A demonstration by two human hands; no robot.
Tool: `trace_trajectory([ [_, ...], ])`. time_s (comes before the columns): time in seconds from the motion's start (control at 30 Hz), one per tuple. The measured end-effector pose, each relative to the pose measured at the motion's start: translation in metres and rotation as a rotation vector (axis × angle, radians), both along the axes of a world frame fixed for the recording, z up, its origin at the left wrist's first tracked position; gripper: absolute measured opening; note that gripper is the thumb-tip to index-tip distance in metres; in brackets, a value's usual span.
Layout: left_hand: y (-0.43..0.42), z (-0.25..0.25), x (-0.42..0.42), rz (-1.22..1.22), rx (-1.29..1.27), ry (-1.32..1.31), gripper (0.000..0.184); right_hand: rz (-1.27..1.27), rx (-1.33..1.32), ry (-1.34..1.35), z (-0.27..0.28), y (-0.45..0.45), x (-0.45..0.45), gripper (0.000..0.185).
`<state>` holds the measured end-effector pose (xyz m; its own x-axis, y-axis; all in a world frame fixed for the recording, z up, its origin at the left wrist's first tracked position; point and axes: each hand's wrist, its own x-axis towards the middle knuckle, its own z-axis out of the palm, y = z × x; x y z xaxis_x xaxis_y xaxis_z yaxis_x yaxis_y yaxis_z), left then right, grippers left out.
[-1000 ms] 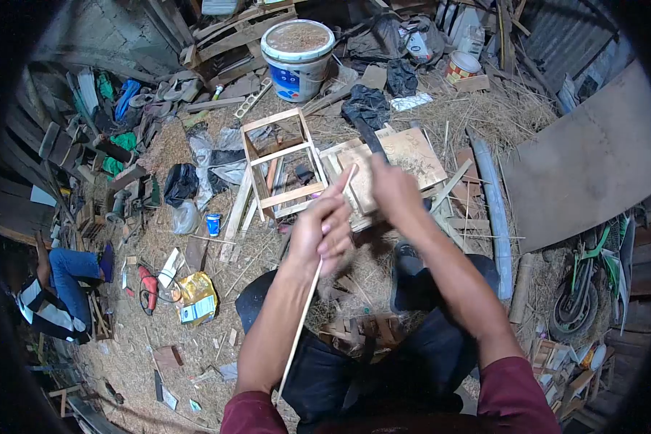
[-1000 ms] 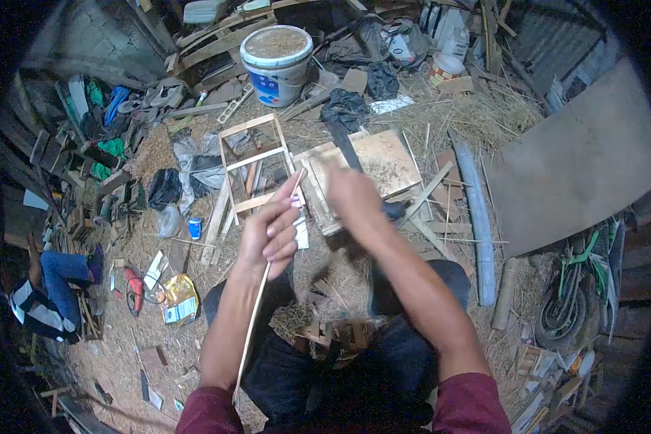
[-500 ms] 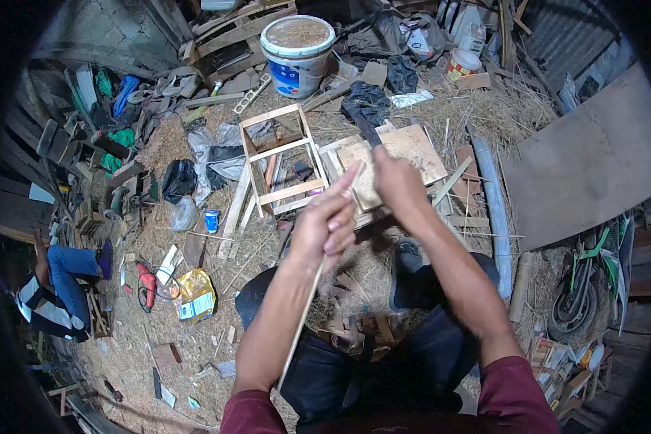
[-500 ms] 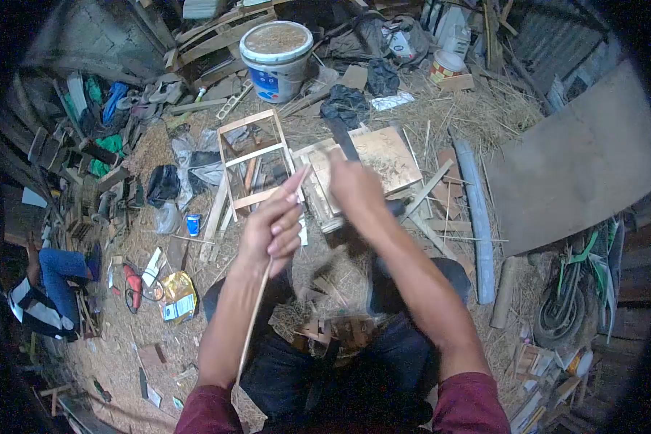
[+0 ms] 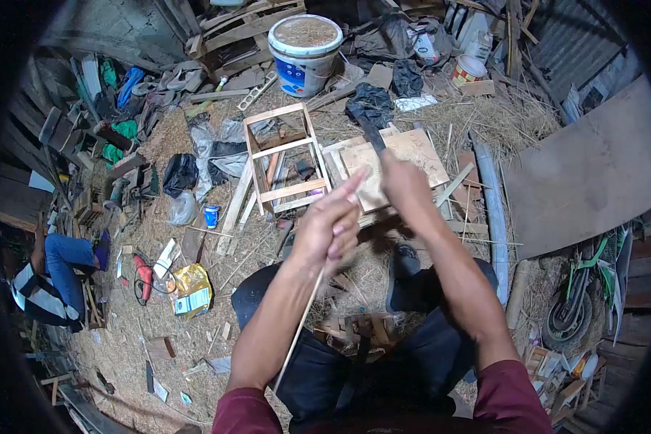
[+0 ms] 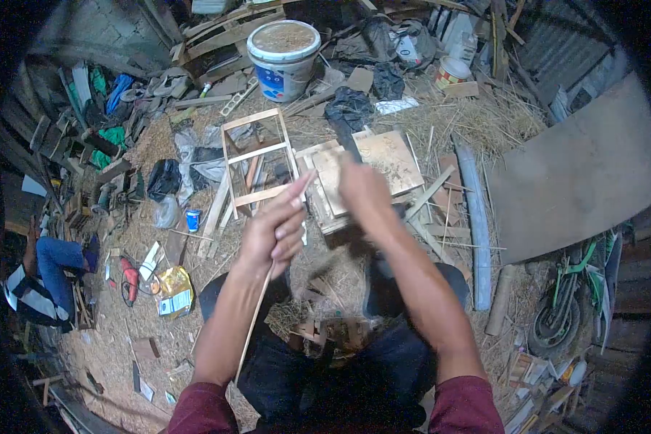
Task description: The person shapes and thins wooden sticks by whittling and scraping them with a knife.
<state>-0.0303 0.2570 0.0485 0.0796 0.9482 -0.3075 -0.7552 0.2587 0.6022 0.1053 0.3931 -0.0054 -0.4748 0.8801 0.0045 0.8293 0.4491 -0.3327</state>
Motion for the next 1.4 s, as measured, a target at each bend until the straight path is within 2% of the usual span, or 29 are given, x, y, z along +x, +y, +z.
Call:
trace_trajectory([
  [0.03,-0.004,0.006,0.001,-0.068,0.042,0.013,0.051,-0.084,-0.058,0.105,-0.002,0.014,0.008,0.019],
  [0.07,-0.001,0.001,-0.003,-0.041,0.027,0.044,0.052,-0.055,0.081,0.24,-0.007,0.019,0.016,0.021],
  [0.13,0.01,-0.011,-0.011,0.067,0.016,0.077,0.054,-0.011,0.1,0.52,0.005,0.011,0.014,0.022],
  [0.27,0.018,-0.013,-0.018,0.055,0.001,0.048,0.053,0.014,-0.052,0.578,0.006,-0.011,0.004,0.022],
  [0.43,0.02,-0.018,-0.02,0.088,0.01,0.0,0.054,0.022,-0.002,0.62,-0.006,-0.005,0.0,0.023],
  [0.6,0.026,-0.028,-0.024,0.074,-0.019,0.101,0.046,-0.069,-0.135,0.592,-0.004,0.004,0.01,0.029],
  [0.67,0.029,-0.038,-0.019,0.033,-0.066,0.271,0.039,-0.12,-0.124,0.563,-0.008,0.01,0.018,0.029],
  [0.77,0.041,-0.098,-0.01,-0.069,-0.175,0.494,0.033,-0.162,-0.003,0.454,-0.041,0.018,0.036,0.027],
  [0.87,0.045,-0.156,0.005,-0.194,-0.247,0.549,0.03,-0.127,-0.11,0.427,-0.086,0.005,0.046,0.026],
  [0.93,0.048,-0.173,0.011,-0.225,-0.304,0.57,0.027,-0.004,-0.11,0.523,-0.098,-0.02,0.05,0.028],
  [1.0,0.051,-0.18,0.01,-0.205,-0.369,0.605,0.026,0.009,-0.25,0.316,-0.1,-0.038,0.053,0.03],
  [1.1,0.059,-0.203,-0.001,-0.227,-0.333,0.74,0.028,-0.11,-0.381,0.023,-0.119,-0.041,0.052,0.032],
  [1.27,0.071,-0.228,0.0,-0.252,-0.358,0.853,0.029,0.033,-0.321,0.037,-0.165,-0.038,0.057,0.032],
  [1.4,0.075,-0.233,0.001,-0.324,-0.384,0.868,0.028,0.161,-0.293,-0.065,-0.166,-0.035,0.053,0.031],
])
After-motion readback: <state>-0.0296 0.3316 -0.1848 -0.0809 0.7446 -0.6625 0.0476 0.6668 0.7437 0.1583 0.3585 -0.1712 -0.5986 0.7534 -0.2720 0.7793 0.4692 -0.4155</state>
